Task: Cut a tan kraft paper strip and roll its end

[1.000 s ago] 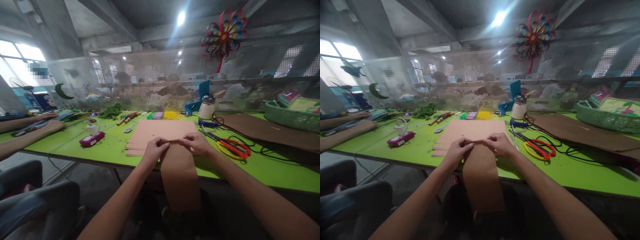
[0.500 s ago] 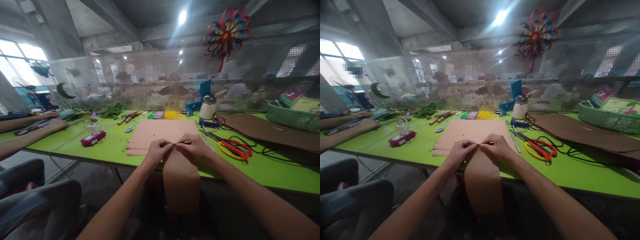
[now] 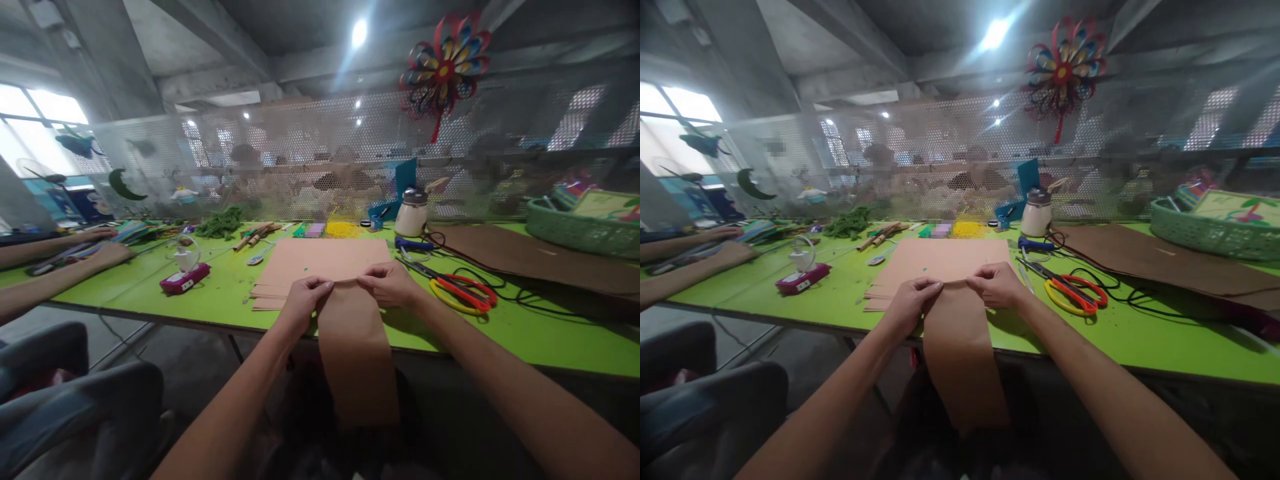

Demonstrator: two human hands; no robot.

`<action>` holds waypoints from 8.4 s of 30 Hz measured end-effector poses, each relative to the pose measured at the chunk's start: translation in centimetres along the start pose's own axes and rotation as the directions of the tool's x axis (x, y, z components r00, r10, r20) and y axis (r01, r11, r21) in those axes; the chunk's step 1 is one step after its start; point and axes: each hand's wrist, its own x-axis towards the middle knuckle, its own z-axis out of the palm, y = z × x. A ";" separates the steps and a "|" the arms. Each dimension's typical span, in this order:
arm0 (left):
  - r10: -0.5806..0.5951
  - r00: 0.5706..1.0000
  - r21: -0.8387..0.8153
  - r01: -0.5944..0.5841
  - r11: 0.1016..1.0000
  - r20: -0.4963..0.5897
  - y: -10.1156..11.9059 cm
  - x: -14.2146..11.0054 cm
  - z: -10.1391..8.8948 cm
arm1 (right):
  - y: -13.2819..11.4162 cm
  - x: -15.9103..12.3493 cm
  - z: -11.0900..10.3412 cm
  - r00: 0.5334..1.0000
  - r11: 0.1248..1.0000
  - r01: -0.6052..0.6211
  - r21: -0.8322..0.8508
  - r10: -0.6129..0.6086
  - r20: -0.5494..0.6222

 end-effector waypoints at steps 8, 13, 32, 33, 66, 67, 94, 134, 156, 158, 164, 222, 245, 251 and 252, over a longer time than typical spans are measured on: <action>-0.031 0.999 0.084 0.028 0.996 0.034 1.1 0.4 -0.7 | -1.4 -0.4 -0.9 0.987 0.995 0.099 0.031 -0.102 0.120; 0.033 0.997 0.155 -0.044 0.987 0.072 2.0 0.5 -1.5 | -1.5 -0.2 -0.8 0.989 0.993 0.118 0.028 -0.120 0.090; -0.089 0.874 0.562 -0.225 0.796 0.477 4.5 2.5 -1.7 | -1.3 -0.2 -0.4 0.977 0.975 0.212 -0.065 -0.210 0.039; -0.091 0.877 0.568 -0.223 0.792 0.471 4.3 2.5 -1.8 | -1.3 -0.2 -0.3 0.977 0.976 0.211 -0.061 -0.208 0.044; -0.189 0.900 0.507 -0.041 0.861 0.394 3.5 0.5 -1.0 | -0.7 0.0 -1.3 0.970 0.975 0.125 -0.186 -0.080 0.230; -0.190 0.895 0.487 -0.034 0.873 0.403 3.5 0.3 -1.1 | -0.7 0.0 -1.3 0.970 0.971 0.140 -0.196 -0.094 0.223; -0.181 0.917 0.435 0.009 0.901 0.356 3.4 -0.3 -2.1 | -0.8 0.1 -1.1 0.977 0.983 0.113 -0.144 -0.083 0.197; -0.176 0.962 0.516 0.045 0.855 0.207 3.7 -0.4 -1.7 | -0.5 -0.1 -0.9 0.963 0.995 -0.036 -0.092 0.059 0.264; -0.161 0.919 0.694 -0.148 0.705 0.360 5.4 0.8 -0.1 | -0.8 -0.2 -1.1 0.970 0.969 0.166 -0.185 -0.126 0.206; -0.159 0.928 0.694 -0.131 0.708 0.337 5.0 1.1 -0.1 | -0.8 -0.3 -1.1 0.966 0.968 0.171 -0.182 -0.128 0.226; -0.106 0.937 0.740 -0.191 0.644 0.334 3.9 0.9 -0.4 | -1.3 -0.8 -0.5 0.942 0.971 0.130 -0.201 -0.057 0.332; -0.153 0.878 0.642 -0.203 0.739 0.454 3.0 -1.0 -3.2 | -1.2 -0.7 -0.3 0.966 0.968 0.143 -0.208 -0.090 0.242; -0.023 0.853 0.399 -0.220 0.890 0.522 4.9 -1.8 -3.4 | -4.0 -1.9 -0.3 0.954 0.968 0.045 0.246 -0.115 0.277; 0.012 0.747 0.254 -0.241 0.937 0.665 4.9 -1.0 -1.4 | -6.4 -3.7 0.9 0.790 0.978 0.194 0.073 -0.200 0.579; 0.011 0.735 0.233 -0.230 0.945 0.678 4.6 -0.8 -1.0 | -6.6 -3.9 0.9 0.800 0.974 0.221 0.040 -0.205 0.564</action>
